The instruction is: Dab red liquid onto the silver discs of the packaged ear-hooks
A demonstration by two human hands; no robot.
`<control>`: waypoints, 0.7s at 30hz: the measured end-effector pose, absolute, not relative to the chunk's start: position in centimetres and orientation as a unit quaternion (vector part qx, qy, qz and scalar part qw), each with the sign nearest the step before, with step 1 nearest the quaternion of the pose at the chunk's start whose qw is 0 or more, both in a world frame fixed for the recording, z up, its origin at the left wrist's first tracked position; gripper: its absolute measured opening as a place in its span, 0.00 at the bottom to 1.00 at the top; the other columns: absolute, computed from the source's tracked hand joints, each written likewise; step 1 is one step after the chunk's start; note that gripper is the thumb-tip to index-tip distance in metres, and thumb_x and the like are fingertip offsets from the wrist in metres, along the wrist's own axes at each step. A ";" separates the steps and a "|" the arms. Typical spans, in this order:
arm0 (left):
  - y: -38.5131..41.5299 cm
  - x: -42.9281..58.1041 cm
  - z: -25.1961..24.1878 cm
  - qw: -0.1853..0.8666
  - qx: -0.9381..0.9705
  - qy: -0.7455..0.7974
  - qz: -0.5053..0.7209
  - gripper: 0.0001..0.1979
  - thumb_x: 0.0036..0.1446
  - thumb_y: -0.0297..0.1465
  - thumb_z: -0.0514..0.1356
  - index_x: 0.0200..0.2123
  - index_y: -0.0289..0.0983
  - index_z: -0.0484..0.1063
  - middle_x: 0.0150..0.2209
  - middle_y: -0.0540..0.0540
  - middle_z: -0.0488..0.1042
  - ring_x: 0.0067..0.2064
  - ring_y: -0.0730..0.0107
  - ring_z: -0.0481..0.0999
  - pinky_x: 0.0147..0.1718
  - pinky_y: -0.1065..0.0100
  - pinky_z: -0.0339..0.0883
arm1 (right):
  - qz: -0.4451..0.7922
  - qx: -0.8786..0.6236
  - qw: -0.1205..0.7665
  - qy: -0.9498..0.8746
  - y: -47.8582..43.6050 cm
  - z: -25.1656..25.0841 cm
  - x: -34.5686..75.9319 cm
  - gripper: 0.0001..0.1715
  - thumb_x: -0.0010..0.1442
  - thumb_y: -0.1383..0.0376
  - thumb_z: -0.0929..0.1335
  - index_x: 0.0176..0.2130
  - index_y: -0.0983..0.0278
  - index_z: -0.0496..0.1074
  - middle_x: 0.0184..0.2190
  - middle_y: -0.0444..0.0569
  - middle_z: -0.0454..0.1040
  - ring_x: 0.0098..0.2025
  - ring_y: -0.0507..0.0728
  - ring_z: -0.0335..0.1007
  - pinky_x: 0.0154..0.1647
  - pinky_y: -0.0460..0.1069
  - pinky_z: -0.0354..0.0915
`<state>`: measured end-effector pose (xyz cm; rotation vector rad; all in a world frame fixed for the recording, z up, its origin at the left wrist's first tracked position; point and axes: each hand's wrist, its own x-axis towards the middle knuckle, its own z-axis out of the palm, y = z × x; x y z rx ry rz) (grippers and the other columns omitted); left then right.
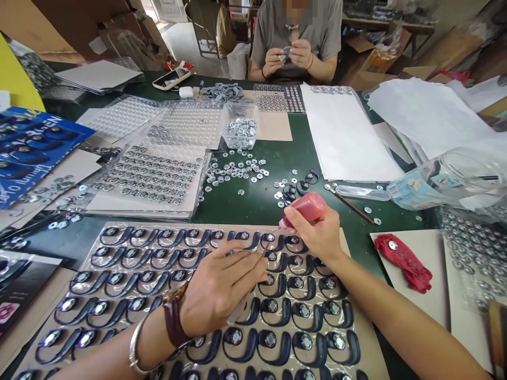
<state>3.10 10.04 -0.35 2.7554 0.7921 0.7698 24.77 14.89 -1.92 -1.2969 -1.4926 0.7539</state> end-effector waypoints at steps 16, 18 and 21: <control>10.0 4.7 -1.0 -0.052 0.950 0.223 0.212 0.15 0.62 0.21 0.46 0.41 0.26 0.72 0.38 0.37 0.77 0.41 0.62 0.77 0.44 0.58 0.72 | 0.243 -0.523 0.463 -0.673 14.6 -3.8 24.1 0.14 0.56 0.56 0.69 0.26 0.63 0.73 0.23 0.45 0.77 0.24 0.52 0.72 0.26 0.46 0.67; 9.9 4.8 -1.1 -0.056 0.951 0.222 0.209 0.14 0.62 0.21 0.46 0.41 0.26 0.72 0.38 0.37 0.77 0.41 0.62 0.77 0.43 0.58 0.72 | 0.244 -0.521 0.459 -0.677 14.6 -3.8 24.1 0.14 0.57 0.56 0.69 0.26 0.63 0.73 0.23 0.44 0.77 0.24 0.52 0.73 0.26 0.45 0.67; 9.9 4.8 -1.1 -0.058 0.950 0.223 0.211 0.14 0.63 0.21 0.47 0.42 0.26 0.72 0.38 0.37 0.77 0.41 0.62 0.77 0.43 0.58 0.72 | 0.234 -0.535 0.455 -0.672 14.6 -3.9 24.1 0.14 0.56 0.55 0.69 0.28 0.63 0.74 0.22 0.44 0.77 0.22 0.51 0.71 0.26 0.45 0.67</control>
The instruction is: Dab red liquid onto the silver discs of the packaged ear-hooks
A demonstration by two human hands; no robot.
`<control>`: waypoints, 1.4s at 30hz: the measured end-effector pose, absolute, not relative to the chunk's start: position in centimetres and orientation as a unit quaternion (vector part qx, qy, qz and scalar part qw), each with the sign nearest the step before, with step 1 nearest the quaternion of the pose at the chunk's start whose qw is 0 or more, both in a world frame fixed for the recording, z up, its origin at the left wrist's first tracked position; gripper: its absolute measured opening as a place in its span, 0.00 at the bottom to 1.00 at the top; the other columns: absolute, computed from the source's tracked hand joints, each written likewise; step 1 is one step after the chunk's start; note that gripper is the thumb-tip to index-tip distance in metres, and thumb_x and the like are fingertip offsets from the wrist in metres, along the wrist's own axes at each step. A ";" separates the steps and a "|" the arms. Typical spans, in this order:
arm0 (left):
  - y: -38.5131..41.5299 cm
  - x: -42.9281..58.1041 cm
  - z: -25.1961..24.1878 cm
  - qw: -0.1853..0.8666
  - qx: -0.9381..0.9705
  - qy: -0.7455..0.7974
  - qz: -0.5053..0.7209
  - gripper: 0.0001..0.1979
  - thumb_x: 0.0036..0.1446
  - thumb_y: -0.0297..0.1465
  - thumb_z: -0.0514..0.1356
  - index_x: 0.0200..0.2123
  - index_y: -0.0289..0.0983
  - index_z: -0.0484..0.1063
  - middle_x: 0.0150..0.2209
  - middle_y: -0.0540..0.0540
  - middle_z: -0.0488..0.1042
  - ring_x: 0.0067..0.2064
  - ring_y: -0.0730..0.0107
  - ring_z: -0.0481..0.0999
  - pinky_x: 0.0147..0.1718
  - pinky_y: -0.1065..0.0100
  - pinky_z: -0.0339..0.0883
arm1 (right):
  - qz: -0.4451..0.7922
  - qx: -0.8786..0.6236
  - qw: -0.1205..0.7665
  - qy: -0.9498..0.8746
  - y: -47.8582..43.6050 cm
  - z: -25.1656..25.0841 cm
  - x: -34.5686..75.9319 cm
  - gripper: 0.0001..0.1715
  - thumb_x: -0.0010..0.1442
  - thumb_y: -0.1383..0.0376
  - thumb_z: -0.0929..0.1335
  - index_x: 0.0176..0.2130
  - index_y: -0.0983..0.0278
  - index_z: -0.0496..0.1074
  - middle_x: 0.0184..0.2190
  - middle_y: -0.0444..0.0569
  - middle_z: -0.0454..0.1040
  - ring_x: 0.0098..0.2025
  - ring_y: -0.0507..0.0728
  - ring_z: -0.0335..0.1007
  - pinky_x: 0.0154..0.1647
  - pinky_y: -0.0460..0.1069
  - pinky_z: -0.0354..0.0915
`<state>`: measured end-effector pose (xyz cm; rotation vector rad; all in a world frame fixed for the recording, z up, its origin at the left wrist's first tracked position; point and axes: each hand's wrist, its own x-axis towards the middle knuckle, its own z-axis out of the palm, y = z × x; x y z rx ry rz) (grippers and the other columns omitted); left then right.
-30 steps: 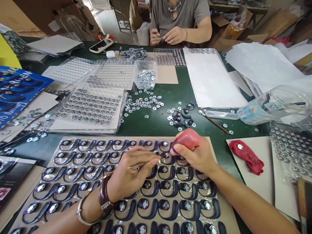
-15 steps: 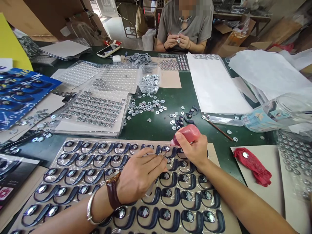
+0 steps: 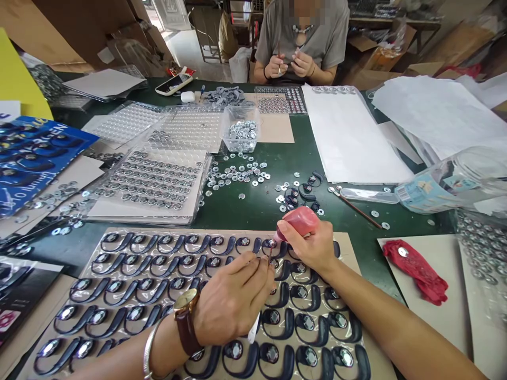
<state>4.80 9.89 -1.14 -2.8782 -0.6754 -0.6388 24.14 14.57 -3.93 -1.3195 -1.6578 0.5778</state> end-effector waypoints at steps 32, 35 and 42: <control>10.3 4.7 -0.8 0.009 -0.942 -0.244 -0.232 0.11 0.62 0.24 0.52 0.43 0.27 0.72 0.38 0.38 0.78 0.39 0.63 0.78 0.43 0.58 0.71 | 0.205 -0.562 0.468 -0.650 14.8 -4.2 24.1 0.18 0.57 0.56 0.69 0.21 0.63 0.71 0.13 0.40 0.68 0.16 0.48 0.61 0.22 0.45 0.60; 10.4 4.5 -0.8 -0.026 -0.935 -0.260 -0.239 0.11 0.61 0.24 0.53 0.45 0.29 0.71 0.39 0.40 0.78 0.39 0.64 0.78 0.44 0.59 0.70 | 0.186 -0.575 0.463 -0.648 14.9 -4.1 24.3 0.19 0.57 0.56 0.68 0.20 0.63 0.68 0.13 0.40 0.67 0.16 0.49 0.59 0.22 0.46 0.59; 11.2 4.4 0.1 -0.093 -0.925 -0.267 -0.256 0.13 0.58 0.21 0.53 0.44 0.32 0.71 0.39 0.42 0.78 0.36 0.68 0.77 0.40 0.61 0.71 | 0.180 -0.567 0.468 -0.653 14.8 -3.5 24.5 0.21 0.58 0.57 0.67 0.18 0.62 0.66 0.12 0.39 0.65 0.15 0.48 0.57 0.21 0.46 0.59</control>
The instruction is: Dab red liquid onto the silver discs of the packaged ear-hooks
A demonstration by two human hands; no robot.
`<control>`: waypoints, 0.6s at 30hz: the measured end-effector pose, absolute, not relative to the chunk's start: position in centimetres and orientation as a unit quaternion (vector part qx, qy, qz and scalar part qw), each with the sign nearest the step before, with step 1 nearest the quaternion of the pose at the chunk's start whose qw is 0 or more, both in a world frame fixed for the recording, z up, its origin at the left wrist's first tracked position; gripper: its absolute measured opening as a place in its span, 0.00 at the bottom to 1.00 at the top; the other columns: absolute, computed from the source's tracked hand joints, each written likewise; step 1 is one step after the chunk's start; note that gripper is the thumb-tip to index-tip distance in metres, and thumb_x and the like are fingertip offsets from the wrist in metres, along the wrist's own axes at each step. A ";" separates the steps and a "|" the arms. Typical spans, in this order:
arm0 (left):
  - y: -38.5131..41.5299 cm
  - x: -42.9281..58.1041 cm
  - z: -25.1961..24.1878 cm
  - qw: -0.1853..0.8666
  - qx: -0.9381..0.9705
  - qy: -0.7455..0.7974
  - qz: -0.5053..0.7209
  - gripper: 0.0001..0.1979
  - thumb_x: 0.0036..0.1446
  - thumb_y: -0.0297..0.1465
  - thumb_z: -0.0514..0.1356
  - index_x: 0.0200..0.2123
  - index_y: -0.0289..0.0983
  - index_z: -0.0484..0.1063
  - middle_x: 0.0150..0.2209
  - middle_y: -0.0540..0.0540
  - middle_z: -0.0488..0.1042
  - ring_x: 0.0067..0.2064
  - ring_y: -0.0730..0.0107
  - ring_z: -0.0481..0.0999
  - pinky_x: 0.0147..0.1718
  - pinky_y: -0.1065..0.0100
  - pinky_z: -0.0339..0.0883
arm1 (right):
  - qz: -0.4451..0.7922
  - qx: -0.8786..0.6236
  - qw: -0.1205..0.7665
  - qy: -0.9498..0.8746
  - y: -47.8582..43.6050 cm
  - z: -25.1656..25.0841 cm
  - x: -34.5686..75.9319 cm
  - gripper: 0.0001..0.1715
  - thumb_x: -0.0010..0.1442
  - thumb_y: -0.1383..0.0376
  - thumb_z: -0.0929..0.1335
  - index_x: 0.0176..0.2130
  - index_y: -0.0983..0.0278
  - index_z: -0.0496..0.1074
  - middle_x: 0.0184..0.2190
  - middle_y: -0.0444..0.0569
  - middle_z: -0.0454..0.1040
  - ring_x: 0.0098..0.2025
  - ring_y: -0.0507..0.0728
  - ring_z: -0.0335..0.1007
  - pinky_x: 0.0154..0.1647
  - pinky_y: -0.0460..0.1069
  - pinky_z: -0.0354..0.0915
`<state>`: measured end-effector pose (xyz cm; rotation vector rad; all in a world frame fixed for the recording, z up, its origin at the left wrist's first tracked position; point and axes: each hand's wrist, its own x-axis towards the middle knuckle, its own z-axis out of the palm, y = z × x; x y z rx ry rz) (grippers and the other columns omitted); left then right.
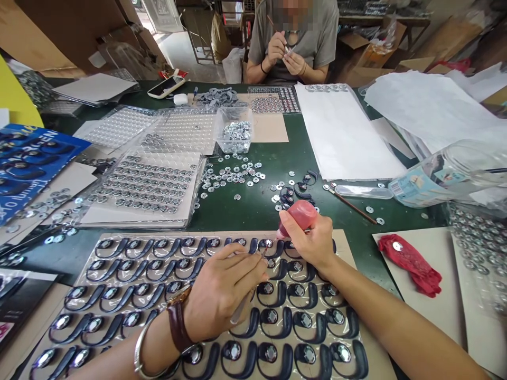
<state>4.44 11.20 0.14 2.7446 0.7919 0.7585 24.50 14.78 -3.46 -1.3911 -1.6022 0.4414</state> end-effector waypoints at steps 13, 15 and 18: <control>11.7 3.9 -0.7 0.203 0.873 0.320 0.307 0.12 0.58 0.22 0.55 0.44 0.37 0.73 0.40 0.44 0.79 0.38 0.70 0.78 0.42 0.62 0.70 | 0.241 -0.542 0.468 -0.655 14.5 -3.1 24.3 0.18 0.59 0.59 0.67 0.20 0.62 0.70 0.15 0.40 0.72 0.16 0.49 0.64 0.23 0.45 0.64; 12.1 3.6 -0.9 0.247 0.848 0.344 0.318 0.11 0.59 0.23 0.56 0.43 0.38 0.73 0.39 0.45 0.79 0.38 0.69 0.78 0.42 0.62 0.70 | 0.246 -0.551 0.452 -0.657 14.4 -3.3 24.3 0.18 0.59 0.57 0.67 0.22 0.62 0.71 0.16 0.42 0.73 0.17 0.50 0.66 0.24 0.46 0.65; 12.6 3.3 -1.0 0.275 0.826 0.374 0.321 0.08 0.61 0.25 0.56 0.41 0.37 0.74 0.38 0.46 0.79 0.38 0.69 0.78 0.42 0.64 0.70 | 0.241 -0.557 0.441 -0.661 14.2 -3.8 24.3 0.17 0.58 0.55 0.67 0.25 0.62 0.73 0.16 0.43 0.73 0.19 0.51 0.68 0.24 0.47 0.66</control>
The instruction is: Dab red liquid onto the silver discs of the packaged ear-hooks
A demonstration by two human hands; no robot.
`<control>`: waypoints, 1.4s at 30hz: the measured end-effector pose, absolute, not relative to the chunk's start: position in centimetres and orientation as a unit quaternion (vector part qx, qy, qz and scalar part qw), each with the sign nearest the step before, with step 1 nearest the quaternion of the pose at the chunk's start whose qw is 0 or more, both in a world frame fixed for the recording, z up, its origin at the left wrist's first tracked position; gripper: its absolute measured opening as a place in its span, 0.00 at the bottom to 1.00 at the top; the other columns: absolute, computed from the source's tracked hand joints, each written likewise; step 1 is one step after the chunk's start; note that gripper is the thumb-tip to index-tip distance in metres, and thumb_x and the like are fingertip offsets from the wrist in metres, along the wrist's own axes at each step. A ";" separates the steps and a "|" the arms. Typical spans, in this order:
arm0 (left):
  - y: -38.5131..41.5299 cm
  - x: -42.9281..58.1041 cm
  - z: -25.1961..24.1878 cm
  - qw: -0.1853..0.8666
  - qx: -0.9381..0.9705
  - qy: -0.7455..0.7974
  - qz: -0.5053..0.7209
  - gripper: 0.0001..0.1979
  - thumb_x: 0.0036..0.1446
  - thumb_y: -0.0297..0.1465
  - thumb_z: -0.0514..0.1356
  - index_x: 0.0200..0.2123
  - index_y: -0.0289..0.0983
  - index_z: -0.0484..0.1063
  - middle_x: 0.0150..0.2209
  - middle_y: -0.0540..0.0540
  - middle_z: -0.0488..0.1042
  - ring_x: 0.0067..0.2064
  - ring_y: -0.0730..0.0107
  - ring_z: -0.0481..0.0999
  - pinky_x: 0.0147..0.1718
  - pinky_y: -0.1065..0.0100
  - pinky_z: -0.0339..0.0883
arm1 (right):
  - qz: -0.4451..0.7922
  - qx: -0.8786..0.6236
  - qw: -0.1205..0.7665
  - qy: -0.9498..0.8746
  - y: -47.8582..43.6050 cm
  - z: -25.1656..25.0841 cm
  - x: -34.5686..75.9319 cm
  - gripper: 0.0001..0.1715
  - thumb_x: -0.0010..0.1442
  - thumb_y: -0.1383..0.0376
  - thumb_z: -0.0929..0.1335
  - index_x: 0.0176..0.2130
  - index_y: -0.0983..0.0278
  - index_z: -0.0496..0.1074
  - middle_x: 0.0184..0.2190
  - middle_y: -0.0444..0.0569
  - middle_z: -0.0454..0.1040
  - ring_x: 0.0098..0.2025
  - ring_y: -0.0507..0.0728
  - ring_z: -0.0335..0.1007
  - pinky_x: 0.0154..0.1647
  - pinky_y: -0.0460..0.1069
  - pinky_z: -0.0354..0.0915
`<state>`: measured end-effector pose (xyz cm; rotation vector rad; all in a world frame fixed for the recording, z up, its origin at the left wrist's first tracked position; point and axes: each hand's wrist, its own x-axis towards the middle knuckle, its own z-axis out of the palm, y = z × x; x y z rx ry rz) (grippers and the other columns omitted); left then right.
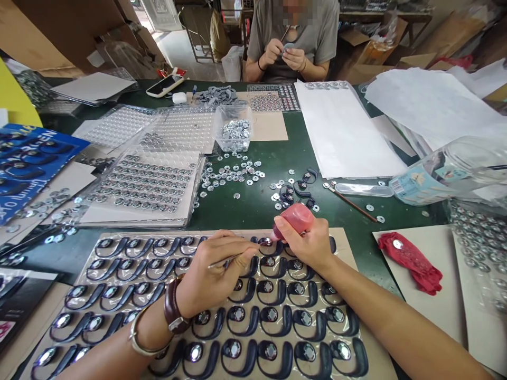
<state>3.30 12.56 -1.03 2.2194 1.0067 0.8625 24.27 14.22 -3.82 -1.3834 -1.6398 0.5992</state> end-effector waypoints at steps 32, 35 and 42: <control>-5.3 6.7 -0.5 0.030 0.962 0.140 0.234 0.11 0.61 0.24 0.53 0.43 0.25 0.73 0.42 0.38 0.77 0.44 0.60 0.77 0.46 0.59 0.71 | 0.332 -0.501 0.493 -0.629 -4.1 -3.1 28.9 0.06 0.56 0.63 0.69 0.36 0.62 0.72 0.24 0.44 0.77 0.22 0.53 0.75 0.26 0.47 0.71; -6.0 6.9 -0.7 0.014 0.963 0.133 0.233 0.13 0.61 0.24 0.52 0.43 0.24 0.73 0.41 0.36 0.77 0.45 0.55 0.76 0.47 0.56 0.70 | 0.274 -0.501 0.483 -0.664 -4.1 -3.0 29.0 0.05 0.55 0.62 0.70 0.32 0.62 0.72 0.26 0.45 0.77 0.23 0.52 0.74 0.26 0.45 0.71; -6.5 7.1 -0.9 0.011 0.966 0.128 0.226 0.18 0.62 0.22 0.45 0.41 0.24 0.74 0.41 0.35 0.76 0.46 0.55 0.76 0.49 0.56 0.67 | 0.250 -0.498 0.463 -0.689 -3.9 -3.2 29.0 0.08 0.54 0.62 0.71 0.34 0.63 0.72 0.25 0.46 0.77 0.23 0.53 0.75 0.24 0.46 0.71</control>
